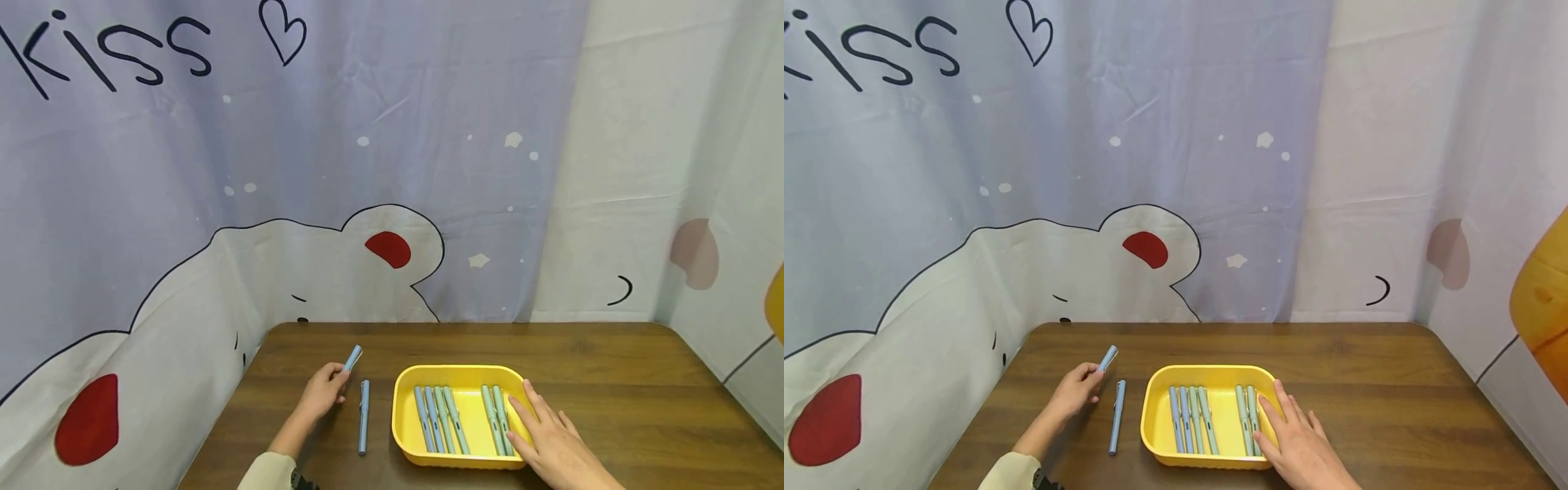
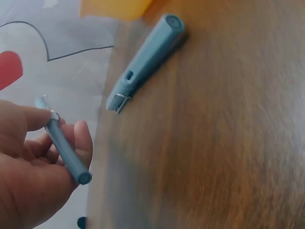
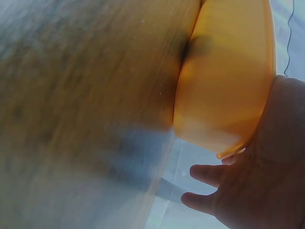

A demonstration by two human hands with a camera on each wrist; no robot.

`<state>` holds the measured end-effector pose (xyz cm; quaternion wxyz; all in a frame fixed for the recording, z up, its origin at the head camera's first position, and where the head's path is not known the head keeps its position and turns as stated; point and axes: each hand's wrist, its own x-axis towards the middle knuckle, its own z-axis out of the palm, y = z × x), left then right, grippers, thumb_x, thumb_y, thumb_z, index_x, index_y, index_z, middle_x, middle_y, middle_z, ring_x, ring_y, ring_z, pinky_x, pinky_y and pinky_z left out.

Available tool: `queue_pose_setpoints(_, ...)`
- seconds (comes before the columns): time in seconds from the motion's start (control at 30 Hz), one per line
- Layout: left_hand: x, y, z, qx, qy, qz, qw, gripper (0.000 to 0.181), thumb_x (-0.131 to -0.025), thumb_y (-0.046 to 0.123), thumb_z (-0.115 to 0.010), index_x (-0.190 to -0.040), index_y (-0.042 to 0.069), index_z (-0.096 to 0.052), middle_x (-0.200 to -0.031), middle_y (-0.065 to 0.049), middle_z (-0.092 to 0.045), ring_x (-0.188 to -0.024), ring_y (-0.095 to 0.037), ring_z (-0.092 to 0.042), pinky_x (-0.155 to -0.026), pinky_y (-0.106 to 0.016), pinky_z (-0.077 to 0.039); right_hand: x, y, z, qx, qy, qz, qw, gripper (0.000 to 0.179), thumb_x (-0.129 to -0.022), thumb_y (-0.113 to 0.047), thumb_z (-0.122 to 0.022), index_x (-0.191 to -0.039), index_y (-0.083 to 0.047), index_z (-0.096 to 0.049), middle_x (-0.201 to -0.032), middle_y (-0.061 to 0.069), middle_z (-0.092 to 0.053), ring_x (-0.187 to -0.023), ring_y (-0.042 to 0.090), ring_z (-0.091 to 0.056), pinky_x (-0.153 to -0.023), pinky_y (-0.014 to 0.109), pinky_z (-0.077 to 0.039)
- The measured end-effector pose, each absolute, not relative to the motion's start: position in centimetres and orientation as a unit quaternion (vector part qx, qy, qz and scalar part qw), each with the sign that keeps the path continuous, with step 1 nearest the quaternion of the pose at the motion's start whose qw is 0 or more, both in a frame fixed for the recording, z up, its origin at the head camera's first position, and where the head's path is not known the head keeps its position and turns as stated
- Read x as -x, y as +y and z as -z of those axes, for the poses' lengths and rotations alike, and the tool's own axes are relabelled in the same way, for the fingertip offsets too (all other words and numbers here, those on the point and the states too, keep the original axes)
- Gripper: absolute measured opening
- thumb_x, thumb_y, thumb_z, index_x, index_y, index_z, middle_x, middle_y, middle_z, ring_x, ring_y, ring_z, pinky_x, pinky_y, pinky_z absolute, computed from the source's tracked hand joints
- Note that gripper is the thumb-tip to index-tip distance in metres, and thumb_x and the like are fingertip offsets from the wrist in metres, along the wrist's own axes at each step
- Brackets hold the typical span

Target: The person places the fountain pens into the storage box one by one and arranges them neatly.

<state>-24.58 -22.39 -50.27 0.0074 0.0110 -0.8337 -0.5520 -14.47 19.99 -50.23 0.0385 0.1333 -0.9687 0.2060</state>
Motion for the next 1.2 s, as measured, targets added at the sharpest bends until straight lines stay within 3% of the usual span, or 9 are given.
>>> queue_pose_setpoints(0.13, 24.5, -22.4, 50.0, -0.014, -0.803, 0.596, -0.013, 0.031, -0.106, 0.013, -0.053, -0.124, -0.011, -0.057, -0.107, -0.021, -0.06, -0.091, -0.021, -0.06, -0.077, -0.031, -0.059, 14.5, 20.0, 50.3, -0.132, -0.969, -0.207, 0.034, 0.064, -0.102, -0.051, -0.054, -0.153, -0.013, -0.046, -0.166, 0.02, -0.021, -0.14, 0.042, -0.044, -0.104, 0.077, -0.03)
queue_pose_setpoints(0.33, 24.4, -22.3, 49.7, -0.017, -0.784, 0.62, -0.023, 0.03, -0.105, 0.012, -0.054, -0.124, -0.012, -0.058, -0.11, -0.024, -0.067, -0.09, -0.022, -0.066, -0.081, -0.036, -0.056, 14.4, 20.0, 50.3, -0.13, -0.969, -0.208, 0.035, 0.064, -0.102, -0.052, -0.053, -0.153, -0.013, -0.046, -0.166, 0.02, -0.022, -0.141, 0.042, -0.043, -0.104, 0.076, -0.029)
queue_pose_setpoints(0.53, 24.0, -22.2, 49.4, 0.001, -0.784, 0.62, -0.033, 0.034, -0.104, 0.016, -0.055, -0.124, -0.012, -0.058, -0.112, -0.024, -0.071, -0.101, -0.036, -0.069, -0.088, -0.044, -0.057, 14.4, 20.0, 50.3, -0.129, -0.968, -0.213, 0.029, 0.065, -0.102, -0.052, -0.053, -0.153, -0.013, -0.045, -0.166, 0.02, -0.021, -0.14, 0.042, -0.043, -0.105, 0.077, -0.028)
queue_pose_setpoints(0.87, 23.6, -21.8, 48.6, 0.018, -0.755, 0.653, -0.055, 0.043, -0.103, 0.024, -0.06, -0.13, -0.009, -0.055, -0.116, -0.024, -0.07, -0.104, -0.041, -0.068, -0.079, -0.04, -0.061, 14.5, 20.0, 50.1, -0.129, -0.969, -0.209, 0.04, 0.064, -0.102, -0.052, -0.054, -0.153, -0.014, -0.046, -0.166, 0.02, -0.022, -0.136, 0.042, -0.049, -0.104, 0.076, -0.03)
queue_pose_setpoints(1.2, 22.8, -20.5, 47.7, 0.031, -0.72, 0.69, -0.063, 0.045, -0.1, 0.017, -0.063, -0.14, 0.002, -0.049, -0.114, -0.014, -0.07, -0.096, -0.033, -0.07, -0.074, -0.042, -0.061, 14.6, 20.0, 50.2, -0.129, -0.968, -0.214, 0.028, 0.065, -0.102, -0.052, -0.052, -0.154, -0.014, -0.045, -0.166, 0.02, -0.02, -0.135, 0.042, -0.049, -0.104, 0.077, -0.028)
